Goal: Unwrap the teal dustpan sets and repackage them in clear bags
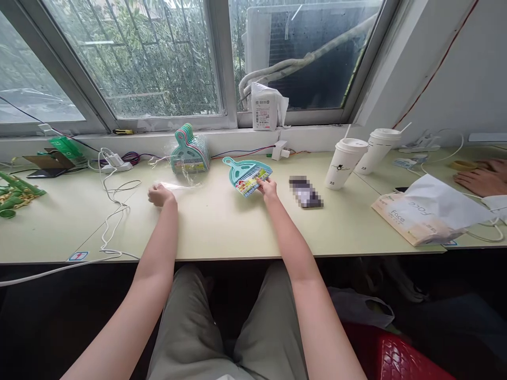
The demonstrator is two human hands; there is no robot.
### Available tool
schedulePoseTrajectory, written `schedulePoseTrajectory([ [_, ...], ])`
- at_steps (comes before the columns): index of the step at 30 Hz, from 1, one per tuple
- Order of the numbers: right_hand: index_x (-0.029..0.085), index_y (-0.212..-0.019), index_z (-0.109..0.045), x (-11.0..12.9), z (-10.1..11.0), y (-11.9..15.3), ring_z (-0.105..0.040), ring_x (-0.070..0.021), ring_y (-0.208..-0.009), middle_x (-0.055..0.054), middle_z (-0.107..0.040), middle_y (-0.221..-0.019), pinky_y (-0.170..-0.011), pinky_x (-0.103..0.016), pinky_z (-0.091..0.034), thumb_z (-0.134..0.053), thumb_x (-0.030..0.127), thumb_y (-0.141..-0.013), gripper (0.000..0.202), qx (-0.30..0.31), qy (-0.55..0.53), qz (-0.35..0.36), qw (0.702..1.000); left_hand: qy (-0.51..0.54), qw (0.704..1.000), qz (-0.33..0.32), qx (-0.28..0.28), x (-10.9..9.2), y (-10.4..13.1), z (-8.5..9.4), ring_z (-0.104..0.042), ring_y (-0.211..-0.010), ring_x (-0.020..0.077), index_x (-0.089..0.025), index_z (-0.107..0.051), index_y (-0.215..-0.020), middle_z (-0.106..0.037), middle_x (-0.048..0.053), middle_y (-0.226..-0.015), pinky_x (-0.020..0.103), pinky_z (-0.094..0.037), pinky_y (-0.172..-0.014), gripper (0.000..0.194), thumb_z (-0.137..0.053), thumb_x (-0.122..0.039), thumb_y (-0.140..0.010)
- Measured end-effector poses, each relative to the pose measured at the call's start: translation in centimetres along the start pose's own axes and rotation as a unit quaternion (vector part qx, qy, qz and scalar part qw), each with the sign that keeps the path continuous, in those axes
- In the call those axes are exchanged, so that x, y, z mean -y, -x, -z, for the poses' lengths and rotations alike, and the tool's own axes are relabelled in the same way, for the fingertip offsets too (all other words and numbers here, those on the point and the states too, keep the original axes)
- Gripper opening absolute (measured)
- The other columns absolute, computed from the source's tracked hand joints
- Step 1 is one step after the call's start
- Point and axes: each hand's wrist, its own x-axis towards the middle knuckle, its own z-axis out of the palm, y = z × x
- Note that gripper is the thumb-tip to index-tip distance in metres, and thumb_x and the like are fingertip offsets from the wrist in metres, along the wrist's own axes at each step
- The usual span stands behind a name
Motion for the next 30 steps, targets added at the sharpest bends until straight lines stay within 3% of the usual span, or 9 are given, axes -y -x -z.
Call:
schedulePoseTrajectory([
  [3, 0.016, -0.087, -0.062, -0.2, 0.0, 0.1, -0.073, -0.0134, -0.077, -0.001, -0.073, -0.080, -0.084, -0.029, -0.063, -0.067, 0.001, -0.080, 0.018, 0.005, 0.002, 0.004, 1.000, -0.005, 0.995, -0.094, -0.022, -0.5, 0.5, 1.1, -0.053, -0.126, 0.0262, -0.022, -0.051, -0.126, -0.059, 0.015, -0.127, 0.046, -0.046, -0.098, 0.032, -0.046, -0.017, -0.095],
  [6, 0.017, -0.089, -0.062, -0.6, -0.5, 0.5, -0.072, -0.0133, -0.078, -0.001, -0.074, -0.083, -0.085, -0.029, -0.063, -0.067, 0.003, -0.081, 0.017, 0.026, 0.005, 0.012, 1.000, 0.030, 0.973, -0.225, 0.034, -2.0, 3.6, 1.2, -0.041, -0.138, 0.0278, -0.022, -0.047, -0.134, -0.047, 0.017, -0.144, 0.049, -0.039, -0.106, 0.039, -0.051, -0.029, -0.095],
  [9, 0.017, -0.091, -0.062, -1.2, -1.3, 1.1, -0.073, -0.0137, -0.083, -0.002, -0.074, -0.089, -0.089, -0.030, -0.062, -0.068, 0.005, -0.081, 0.017, 0.053, 0.007, 0.023, 0.998, 0.121, 0.909, -0.288, 0.276, -3.2, 8.1, -0.4, -0.046, -0.134, 0.0281, -0.021, -0.055, -0.126, -0.053, 0.016, -0.139, 0.045, -0.041, -0.106, 0.037, -0.049, -0.043, -0.096],
  [13, 0.017, -0.093, -0.061, -1.8, -2.2, 1.7, -0.073, -0.0136, -0.082, -0.002, -0.075, -0.090, -0.089, -0.030, -0.062, -0.066, 0.008, -0.085, 0.014, 0.097, 0.020, 0.028, 0.995, 0.165, 0.773, -0.114, 0.602, -2.9, 12.3, -3.4, -0.066, -0.096, 0.0253, -0.020, -0.053, -0.127, -0.068, 0.011, -0.103, 0.040, -0.054, -0.083, 0.050, -0.055, -0.055, -0.090],
  [15, 0.016, -0.091, -0.061, -1.8, -2.3, 1.7, -0.073, -0.0137, -0.075, -0.003, -0.075, -0.086, -0.082, -0.029, -0.063, -0.064, 0.011, -0.089, 0.006, 0.117, 0.054, 0.016, 0.992, 0.185, 0.779, -0.068, 0.596, -2.4, 12.6, -4.4, -0.066, -0.086, 0.0233, -0.021, -0.056, -0.121, -0.067, 0.007, -0.094, 0.038, -0.054, -0.077, 0.048, -0.063, -0.053, -0.085],
  [18, 0.013, -0.083, -0.061, -1.4, -1.8, 1.3, -0.069, -0.0139, -0.056, -0.006, -0.072, -0.070, -0.060, -0.024, -0.061, -0.059, 0.018, -0.094, 0.012, 0.139, 0.159, -0.034, 0.977, 0.233, 0.849, -0.077, 0.469, -2.0, 11.2, -4.9, -0.064, -0.090, 0.0219, -0.020, -0.062, -0.102, -0.065, 0.006, -0.090, 0.034, -0.051, -0.081, 0.032, -0.058, -0.048, -0.088],
  [21, 0.012, -0.080, -0.059, -0.9, -0.8, 0.3, -0.061, -0.0097, -0.041, -0.003, -0.067, -0.056, -0.044, -0.016, -0.051, -0.053, 0.020, -0.098, 0.020, 0.066, 0.194, -0.048, 0.978, 0.243, 0.882, -0.123, 0.384, -1.8, 9.3, -5.1, -0.061, -0.094, 0.0208, -0.017, -0.063, -0.090, -0.066, 0.008, -0.092, 0.032, -0.048, -0.087, 0.029, -0.051, -0.044, -0.092],
  [25, 0.014, -0.094, -0.058, -0.2, 0.5, -0.9, -0.069, -0.0102, -0.056, -0.002, -0.068, -0.063, -0.056, -0.016, -0.057, -0.041, 0.024, -0.103, 0.022, -0.070, 0.059, -0.005, 0.996, 0.204, 0.897, -0.129, 0.369, -1.3, 8.8, -5.3, -0.061, -0.092, 0.0208, -0.017, -0.064, -0.088, -0.067, 0.008, -0.091, 0.031, -0.047, -0.086, 0.032, -0.047, -0.044, -0.093],
  [30, 0.014, -0.092, -0.064, 0.0, 0.1, -0.3, -0.070, -0.0142, -0.064, -0.007, -0.071, -0.076, -0.068, -0.028, -0.061, -0.040, 0.032, -0.103, 0.031, -0.023, 0.170, -0.011, 0.985, 0.169, 0.882, -0.200, 0.391, -1.4, 11.4, -4.3, -0.063, -0.095, 0.0243, -0.017, -0.068, -0.096, -0.070, 0.009, -0.096, 0.033, -0.046, -0.088, 0.032, -0.044, -0.039, -0.095],
])
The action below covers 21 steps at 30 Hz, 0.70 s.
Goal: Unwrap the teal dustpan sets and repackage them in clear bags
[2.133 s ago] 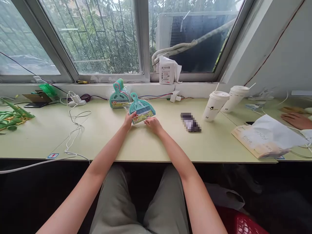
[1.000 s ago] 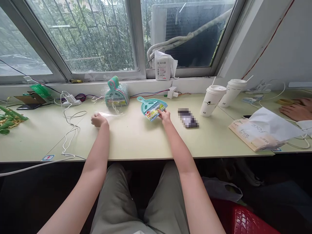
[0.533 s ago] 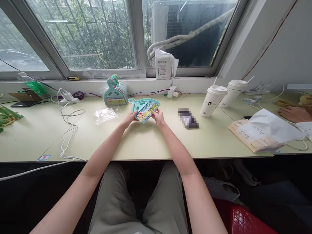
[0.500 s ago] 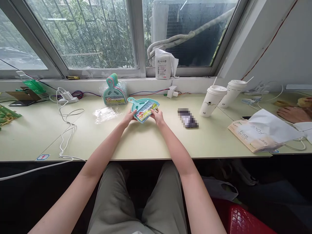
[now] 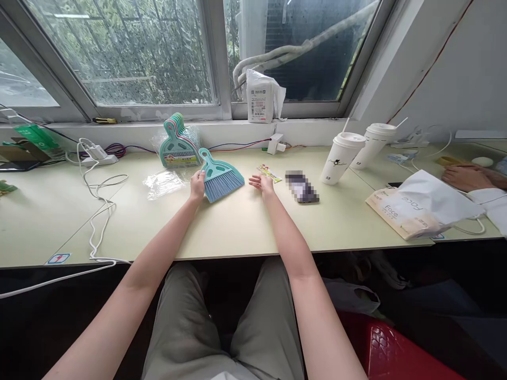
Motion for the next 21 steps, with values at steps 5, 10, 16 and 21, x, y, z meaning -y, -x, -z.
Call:
schedulePoseTrajectory([
  [5, 0.020, -0.097, -0.069, -0.1, -3.0, 3.3, -0.065, -0.0229, -0.101, -0.010, -0.068, -0.111, -0.099, -0.038, -0.050, -0.056, 0.038, -0.094, 0.022, 0.017, 0.271, 0.301, 0.914, 0.005, 0.995, -0.079, 0.064, -2.9, 3.9, -1.9, -0.063, -0.101, 0.0271, -0.020, -0.068, -0.117, -0.072, 0.008, -0.103, 0.032, -0.044, -0.089, 0.038, -0.050, -0.045, -0.094],
  [10, 0.022, -0.101, -0.062, -0.2, -3.7, 4.8, -0.051, -0.0269, -0.119, -0.011, -0.061, -0.114, -0.105, -0.040, -0.042, -0.052, 0.038, -0.096, 0.020, 0.022, 0.334, 0.398, 0.854, -0.002, 0.986, -0.129, 0.105, -4.9, 6.1, -2.0, -0.065, -0.096, 0.0265, -0.026, -0.063, -0.131, -0.073, 0.006, -0.103, 0.029, -0.043, -0.084, 0.045, -0.055, -0.049, -0.093],
  [16, 0.023, -0.091, -0.055, 1.4, -3.2, 5.1, -0.056, -0.0214, -0.099, -0.005, -0.059, -0.096, -0.092, -0.032, -0.046, -0.035, 0.038, -0.102, 0.027, 0.004, 0.292, 0.392, 0.873, -0.062, 0.984, -0.122, 0.116, -4.0, 3.3, -0.8, -0.064, -0.098, 0.0292, -0.026, -0.069, -0.120, -0.073, 0.007, -0.098, 0.030, -0.042, -0.084, 0.035, -0.052, -0.043, -0.095],
  [21, 0.021, -0.089, -0.058, 3.2, -1.6, 4.6, -0.057, -0.0226, -0.099, -0.006, -0.061, -0.094, -0.089, -0.032, -0.045, -0.035, 0.036, -0.101, 0.030, -0.031, 0.349, 0.396, 0.849, -0.223, 0.969, -0.087, 0.057, -2.0, -0.1, 1.8, -0.064, -0.094, 0.0316, -0.020, -0.071, -0.101, -0.070, 0.011, -0.085, 0.035, -0.043, -0.082, 0.030, -0.043, -0.031, -0.097],
])
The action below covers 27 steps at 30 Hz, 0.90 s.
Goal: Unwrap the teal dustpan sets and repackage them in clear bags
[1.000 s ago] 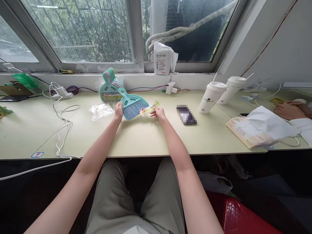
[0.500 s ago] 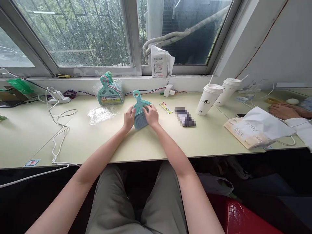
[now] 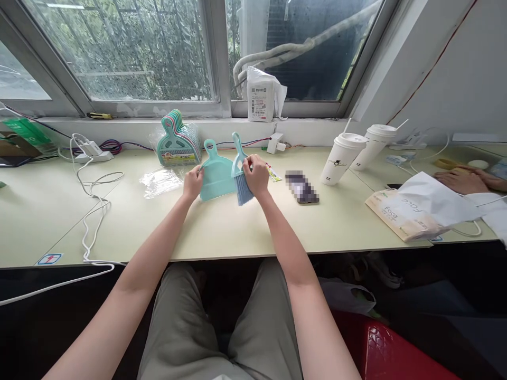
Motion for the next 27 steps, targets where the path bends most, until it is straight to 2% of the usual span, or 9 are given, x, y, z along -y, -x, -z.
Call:
schedulePoseTrajectory([
  [4, 0.017, -0.080, -0.064, -3.2, 0.8, -0.4, -0.057, -0.0300, -0.109, -0.015, -0.065, -0.097, -0.094, -0.039, -0.044, -0.052, 0.026, -0.094, 0.020, 0.059, 0.170, -0.054, 0.982, -0.123, 0.990, 0.036, 0.062, 1.9, -0.8, 1.1, -0.064, -0.095, 0.0328, -0.020, -0.070, -0.079, -0.068, 0.012, -0.080, 0.037, -0.044, -0.082, 0.022, -0.052, -0.028, -0.090],
  [7, 0.014, -0.077, -0.068, -5.4, 0.4, -0.4, -0.060, -0.0330, -0.108, -0.019, -0.067, -0.092, -0.096, -0.046, -0.043, -0.059, 0.019, -0.090, 0.016, 0.111, 0.232, -0.106, 0.961, -0.153, 0.985, 0.042, 0.071, 2.3, -0.6, 1.2, -0.064, -0.099, 0.0335, -0.020, -0.071, -0.084, -0.070, 0.013, -0.089, 0.039, -0.045, -0.086, 0.016, -0.058, -0.029, -0.087],
  [9, 0.014, -0.077, -0.069, -6.2, -0.1, -0.3, -0.061, -0.0344, -0.109, -0.020, -0.068, -0.091, -0.097, -0.049, -0.043, -0.064, 0.020, -0.088, 0.013, 0.111, 0.244, -0.099, 0.958, -0.164, 0.984, 0.037, 0.059, 2.2, -0.3, 1.1, -0.064, -0.100, 0.0336, -0.020, -0.070, -0.084, -0.070, 0.015, -0.095, 0.041, -0.045, -0.090, 0.019, -0.058, -0.034, -0.088],
  [12, 0.015, -0.074, -0.069, -6.4, -0.7, -0.3, -0.062, -0.0358, -0.110, -0.019, -0.069, -0.088, -0.095, -0.049, -0.045, -0.077, 0.029, -0.078, 0.017, 0.108, 0.258, -0.077, 0.957, -0.184, 0.982, 0.026, 0.044, 1.9, -0.1, 0.8, -0.064, -0.101, 0.0346, -0.019, -0.068, -0.080, -0.069, 0.017, -0.098, 0.044, -0.045, -0.092, 0.029, -0.053, -0.040, -0.092],
  [15, 0.014, -0.078, -0.070, -5.7, -0.8, -0.2, -0.064, -0.0370, -0.105, -0.021, -0.071, -0.092, -0.090, -0.049, -0.048, -0.085, 0.034, -0.068, 0.026, 0.148, 0.305, -0.094, 0.936, -0.191, 0.980, 0.026, 0.049, 1.9, -0.1, 0.8, -0.064, -0.100, 0.0356, -0.020, -0.068, -0.080, -0.070, 0.017, -0.093, 0.044, -0.045, -0.090, 0.026, -0.055, -0.041, -0.090],
  [19, 0.012, -0.086, -0.071, -4.9, -0.1, -0.3, -0.063, -0.0391, -0.110, -0.024, -0.069, -0.104, -0.091, -0.048, -0.047, -0.083, 0.035, -0.071, 0.030, 0.196, 0.311, -0.151, 0.918, -0.213, 0.974, 0.038, 0.065, 2.0, -0.1, 0.9, -0.065, -0.097, 0.0359, -0.020, -0.067, -0.076, -0.069, 0.016, -0.087, 0.043, -0.045, -0.087, 0.020, -0.056, -0.031, -0.089],
  [22, 0.012, -0.087, -0.072, -4.8, 0.6, -0.5, -0.062, -0.0372, -0.113, -0.021, -0.068, -0.106, -0.094, -0.046, -0.046, -0.077, 0.034, -0.075, 0.025, 0.170, 0.270, -0.160, 0.934, -0.203, 0.976, 0.029, 0.076, 1.9, 0.1, 0.9, -0.065, -0.096, 0.0339, -0.020, -0.065, -0.073, -0.069, 0.015, -0.085, 0.039, -0.044, -0.085, 0.020, -0.054, -0.027, -0.088],
  [25, 0.016, -0.095, -0.071, -4.2, 0.6, -0.4, -0.062, -0.0295, -0.111, -0.015, -0.066, -0.114, -0.094, -0.039, -0.047, -0.066, 0.035, -0.083, 0.023, 0.128, 0.232, -0.114, 0.958, -0.168, 0.972, -0.029, 0.159, 1.0, 0.7, 0.5, -0.064, -0.088, 0.0278, -0.021, -0.062, -0.071, -0.069, 0.010, -0.081, 0.033, -0.042, -0.079, 0.022, -0.054, -0.031, -0.089],
  [27, 0.019, -0.098, -0.071, -3.4, 0.3, -0.1, -0.061, -0.0259, -0.111, -0.011, -0.066, -0.117, -0.092, -0.035, -0.047, -0.064, 0.037, -0.085, 0.023, 0.147, 0.218, -0.075, 0.962, -0.123, 0.958, -0.093, 0.241, 0.0, 1.4, -0.1, -0.063, -0.080, 0.0232, -0.020, -0.062, -0.073, -0.069, 0.007, -0.079, 0.030, -0.041, -0.073, 0.028, -0.052, -0.040, -0.090],
])
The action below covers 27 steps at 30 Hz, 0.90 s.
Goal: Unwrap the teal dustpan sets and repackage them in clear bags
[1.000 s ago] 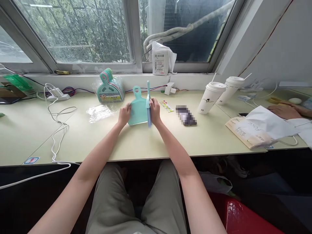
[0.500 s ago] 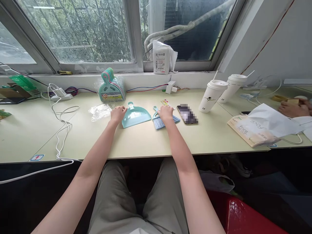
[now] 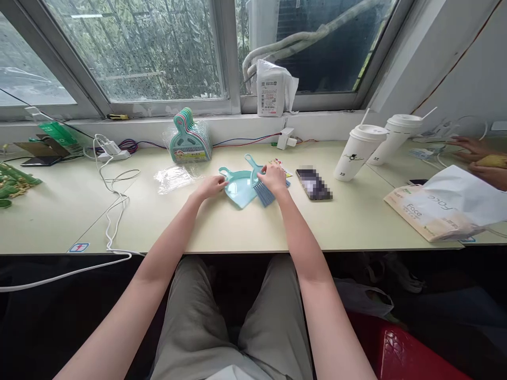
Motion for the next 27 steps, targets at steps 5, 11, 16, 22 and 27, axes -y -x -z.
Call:
schedulePoseTrajectory([
  [5, 0.023, -0.099, -0.072, 1.9, -0.9, 1.1, -0.061, -0.0244, -0.111, -0.007, -0.068, -0.116, -0.087, -0.032, -0.046, -0.064, 0.039, -0.088, 0.022, 0.102, 0.027, 0.078, 0.991, 0.065, 0.986, -0.146, 0.043, -3.0, 0.3, -0.9, -0.060, -0.074, 0.0175, -0.020, -0.068, -0.088, -0.069, 0.003, -0.085, 0.028, -0.044, -0.071, 0.030, -0.047, -0.040, -0.092],
  [11, 0.024, -0.100, -0.072, 1.8, -1.3, 1.1, -0.061, -0.0227, -0.113, -0.004, -0.069, -0.118, -0.085, -0.029, -0.045, -0.066, 0.041, -0.087, 0.022, 0.119, 0.004, 0.089, 0.989, -0.116, 0.965, -0.187, -0.140, -1.8, 0.3, -0.3, -0.053, -0.117, 0.0285, -0.021, -0.060, -0.123, -0.058, 0.012, -0.126, 0.039, -0.044, -0.098, 0.044, -0.065, -0.021, -0.079],
  [16, 0.025, -0.097, -0.074, 2.5, -1.5, 1.5, -0.063, -0.0191, -0.106, -0.003, -0.070, -0.113, -0.085, -0.026, -0.043, -0.066, 0.041, -0.088, 0.020, 0.125, -0.037, 0.122, 0.984, -0.213, 0.942, -0.249, -0.075, -1.2, 0.1, -1.3, -0.056, -0.111, 0.0253, -0.018, -0.065, -0.115, -0.063, 0.012, -0.119, 0.037, -0.045, -0.093, 0.035, -0.049, -0.005, -0.087],
  [22, 0.024, -0.097, -0.075, 2.9, -1.8, 1.4, -0.064, -0.0196, -0.105, -0.004, -0.071, -0.114, -0.085, -0.026, -0.044, -0.065, 0.042, -0.088, 0.022, 0.124, -0.021, 0.119, 0.985, -0.234, 0.947, -0.217, -0.035, -2.2, 0.1, -2.0, -0.061, -0.102, 0.0211, -0.020, -0.068, -0.115, -0.068, 0.010, -0.111, 0.029, -0.048, -0.078, 0.040, -0.044, -0.002, -0.089],
  [27, 0.026, -0.094, -0.075, 3.0, -1.9, 1.1, -0.064, -0.0220, -0.108, -0.003, -0.073, -0.112, -0.084, -0.029, -0.046, -0.065, 0.040, -0.087, 0.020, 0.135, 0.002, 0.119, 0.984, -0.208, 0.962, -0.175, -0.027, -2.6, 0.0, -2.4, -0.064, -0.100, 0.0211, -0.019, -0.071, -0.108, -0.069, 0.010, -0.105, 0.028, -0.050, -0.084, 0.036, -0.050, -0.001, -0.085],
])
